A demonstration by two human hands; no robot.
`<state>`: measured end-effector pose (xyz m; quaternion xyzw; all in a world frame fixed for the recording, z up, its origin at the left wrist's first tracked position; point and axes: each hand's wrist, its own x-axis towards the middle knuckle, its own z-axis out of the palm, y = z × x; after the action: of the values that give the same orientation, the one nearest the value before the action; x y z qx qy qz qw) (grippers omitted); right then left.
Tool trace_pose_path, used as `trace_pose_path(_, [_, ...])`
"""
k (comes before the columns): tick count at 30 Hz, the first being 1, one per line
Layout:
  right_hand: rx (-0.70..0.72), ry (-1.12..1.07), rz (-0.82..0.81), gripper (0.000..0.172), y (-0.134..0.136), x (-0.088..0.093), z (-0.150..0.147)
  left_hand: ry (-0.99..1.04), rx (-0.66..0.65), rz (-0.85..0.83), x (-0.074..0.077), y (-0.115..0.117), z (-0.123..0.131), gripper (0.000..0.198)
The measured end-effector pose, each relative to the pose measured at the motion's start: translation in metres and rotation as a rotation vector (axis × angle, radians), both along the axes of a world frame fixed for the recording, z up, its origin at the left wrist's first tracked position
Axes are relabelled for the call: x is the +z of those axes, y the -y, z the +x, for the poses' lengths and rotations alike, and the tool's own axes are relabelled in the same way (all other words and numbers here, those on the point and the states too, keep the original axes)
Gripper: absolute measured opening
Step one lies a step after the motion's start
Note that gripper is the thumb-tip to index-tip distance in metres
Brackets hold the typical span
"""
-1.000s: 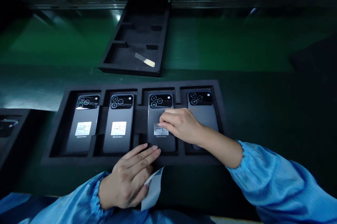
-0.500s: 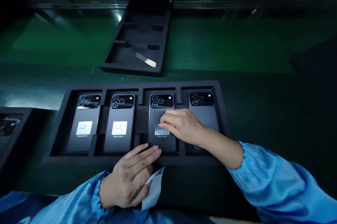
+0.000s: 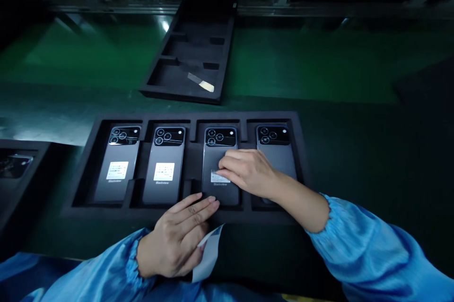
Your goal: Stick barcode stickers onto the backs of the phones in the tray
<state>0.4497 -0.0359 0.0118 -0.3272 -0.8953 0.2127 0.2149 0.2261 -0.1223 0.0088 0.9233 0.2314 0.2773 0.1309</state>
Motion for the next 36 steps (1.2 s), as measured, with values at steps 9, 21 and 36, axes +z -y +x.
trace_pose_path(9, [-0.021, 0.180, 0.135, 0.039, -0.003, 0.009, 0.000, 0.022, 0.029, 0.015, -0.003, 0.001, 0.001, 0.027])
trace_pose_path(21, [0.044, 0.302, 0.141, 0.038, -0.018, 0.012, -0.003, 0.023, 0.043, 0.011, -0.002, 0.002, 0.001, 0.026])
trace_pose_path(36, [-0.133, 0.401, 0.220, 0.090, -0.022, 0.011, -0.016, 0.048, 0.058, 0.037, -0.004, 0.004, 0.003, 0.024])
